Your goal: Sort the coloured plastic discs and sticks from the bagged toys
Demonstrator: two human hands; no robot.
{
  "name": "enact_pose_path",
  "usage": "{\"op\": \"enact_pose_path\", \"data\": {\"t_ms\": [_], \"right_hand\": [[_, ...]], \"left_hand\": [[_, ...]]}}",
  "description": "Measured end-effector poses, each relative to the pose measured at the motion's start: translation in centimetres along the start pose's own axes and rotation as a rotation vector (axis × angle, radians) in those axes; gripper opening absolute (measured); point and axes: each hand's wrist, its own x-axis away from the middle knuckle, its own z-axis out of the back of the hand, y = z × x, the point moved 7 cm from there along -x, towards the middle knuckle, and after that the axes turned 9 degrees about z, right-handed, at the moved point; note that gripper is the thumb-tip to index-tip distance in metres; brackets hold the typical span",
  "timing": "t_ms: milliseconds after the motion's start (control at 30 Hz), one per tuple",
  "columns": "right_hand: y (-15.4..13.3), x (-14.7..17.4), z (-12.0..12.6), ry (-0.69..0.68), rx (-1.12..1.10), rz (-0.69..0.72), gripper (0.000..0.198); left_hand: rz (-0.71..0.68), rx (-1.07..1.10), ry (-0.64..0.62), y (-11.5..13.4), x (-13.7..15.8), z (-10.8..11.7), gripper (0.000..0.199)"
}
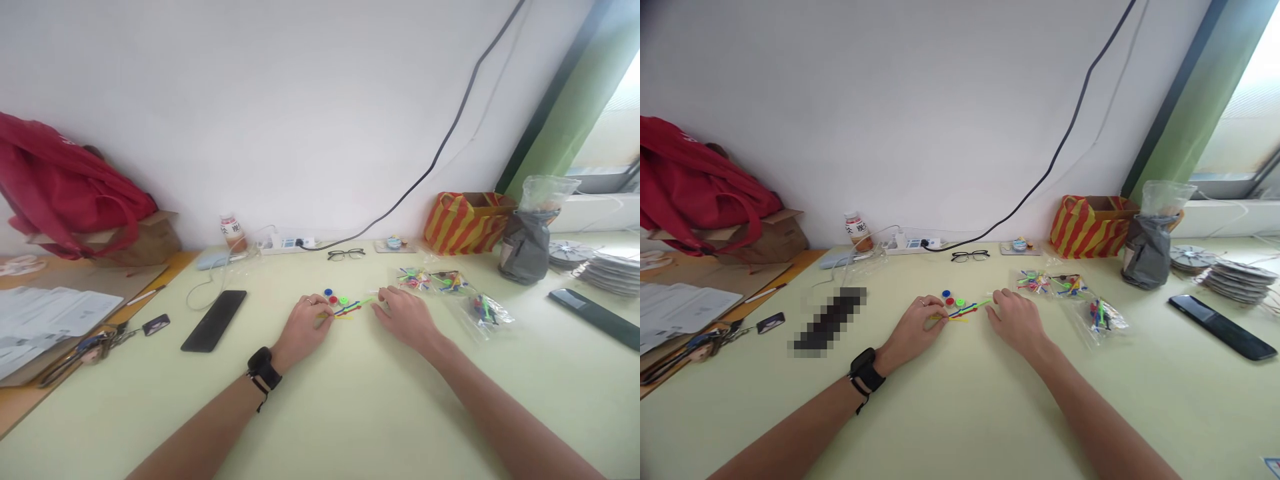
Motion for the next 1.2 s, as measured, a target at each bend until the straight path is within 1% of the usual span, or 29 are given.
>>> {"op": "enact_pose_path", "data": {"t_ms": [133, 233, 333, 433, 500, 633, 733, 800, 867, 967, 1100, 1200], "right_hand": [[-2.1, 0.5, -0.6, -0.001, -0.115, 0.091, 0.016], [-3.5, 0.9, -1.1, -0.015, -0.245, 0.167, 0.016], [-4.9, 1.3, -1.4, -0.031, -0.363, 0.251, 0.024], [-5.7, 1.6, -1.6, -0.044, -0.426, 0.303, 0.029], [-5.8, 1.6, -1.8, -0.052, -0.443, 0.318, 0.030], [-5.6, 1.5, -2.1, -0.037, -0.452, 0.320, 0.023], [-5.6, 1.3, -2.0, -0.015, -0.490, 0.328, 0.015], [-5.6, 1.3, -1.8, 0.002, -0.518, 0.338, 0.015], [-5.7, 1.3, -1.5, 0.019, -0.541, 0.345, 0.015], [-5.5, 1.3, -1.2, 0.011, -0.570, 0.341, 0.012], [-4.9, 1.1, -1.2, -0.029, -0.624, 0.298, 0.014], [-4.6, 1.0, -1.2, -0.058, -0.723, 0.301, 0.016]], "left_hand": [[-0.014, 0.084, -0.020, -0.2, -0.1, -0.3, 0.015], [-0.021, 0.111, -0.039, -0.2, 0.0, -0.5, 0.016], [-0.041, 0.117, -0.043, -0.1, 0.1, -0.6, 0.017], [-0.064, 0.108, -0.042, 0.1, 0.2, -0.7, 0.020], [-0.082, 0.096, -0.056, 0.3, 0.3, -0.9, 0.021], [-0.136, 0.092, -0.084, 1.2, 0.6, -0.9, 0.020], [-0.174, 0.106, -0.075, 2.0, 0.9, -0.8, 0.020], [-0.179, 0.123, -0.060, 2.3, 1.0, -0.7, 0.019], [-0.168, 0.146, -0.036, 2.3, 1.1, -0.6, 0.016], [-0.150, 0.203, 0.013, 2.1, 1.0, -0.4, 0.015], [-0.094, 0.285, 0.045, 1.4, 0.5, -0.1, 0.024], [-0.030, 0.328, 0.050, 0.7, 0.1, 0.0, 0.027]]}}
